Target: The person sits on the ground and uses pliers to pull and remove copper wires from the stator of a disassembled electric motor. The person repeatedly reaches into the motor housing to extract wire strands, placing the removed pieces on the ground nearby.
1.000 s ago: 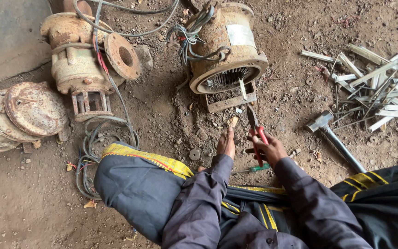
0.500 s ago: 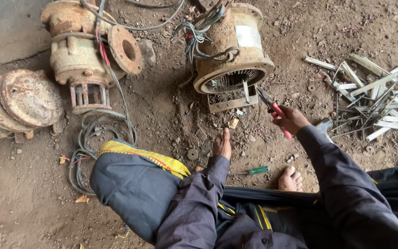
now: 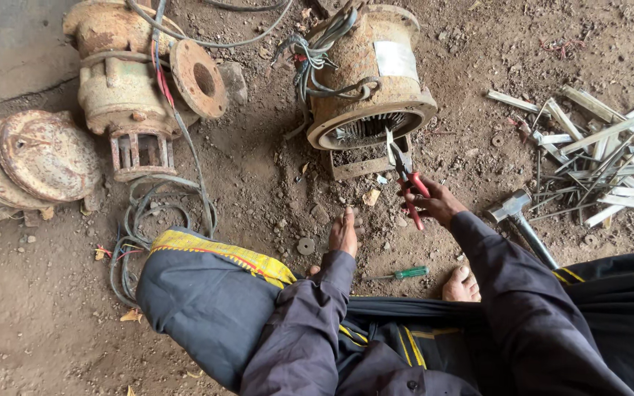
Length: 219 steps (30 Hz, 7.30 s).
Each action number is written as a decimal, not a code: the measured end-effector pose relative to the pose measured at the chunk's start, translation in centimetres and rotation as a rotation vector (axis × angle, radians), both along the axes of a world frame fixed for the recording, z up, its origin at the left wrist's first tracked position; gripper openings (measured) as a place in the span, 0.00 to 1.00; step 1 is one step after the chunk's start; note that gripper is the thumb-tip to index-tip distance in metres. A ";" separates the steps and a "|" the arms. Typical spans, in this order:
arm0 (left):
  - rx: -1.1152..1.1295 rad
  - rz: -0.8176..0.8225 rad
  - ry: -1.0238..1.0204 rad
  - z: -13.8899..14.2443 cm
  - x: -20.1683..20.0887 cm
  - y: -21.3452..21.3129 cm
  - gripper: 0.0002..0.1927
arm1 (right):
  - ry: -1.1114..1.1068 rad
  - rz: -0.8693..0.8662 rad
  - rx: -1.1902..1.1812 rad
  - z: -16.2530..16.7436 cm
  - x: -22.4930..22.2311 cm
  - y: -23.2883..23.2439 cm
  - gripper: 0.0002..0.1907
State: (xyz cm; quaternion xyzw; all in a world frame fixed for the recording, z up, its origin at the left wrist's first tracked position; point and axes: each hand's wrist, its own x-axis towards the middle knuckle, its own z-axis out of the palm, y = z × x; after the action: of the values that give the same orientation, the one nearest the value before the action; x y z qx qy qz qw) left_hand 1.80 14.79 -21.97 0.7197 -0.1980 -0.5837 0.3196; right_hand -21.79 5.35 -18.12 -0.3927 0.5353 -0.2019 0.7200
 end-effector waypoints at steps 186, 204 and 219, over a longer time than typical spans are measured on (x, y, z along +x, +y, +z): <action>0.040 0.304 -0.162 -0.1 3.3 -0.2 0.34 | -0.183 -0.757 0.282 4.7 15.0 -3.4 0.18; 0.057 0.284 -0.144 1.2 2.9 -0.8 0.34 | -0.070 -0.605 0.162 5.4 12.5 -1.9 0.13; 0.060 0.262 -0.158 2.0 2.2 -1.2 0.33 | -0.125 -0.593 0.227 3.9 10.4 -1.2 0.15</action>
State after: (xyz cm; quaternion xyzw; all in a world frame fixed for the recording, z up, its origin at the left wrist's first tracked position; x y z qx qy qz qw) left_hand 3.95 13.63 -20.01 0.7924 -0.1093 -0.4841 0.3546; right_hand -11.35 4.14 -14.20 -0.1238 0.6002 -0.3657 0.7005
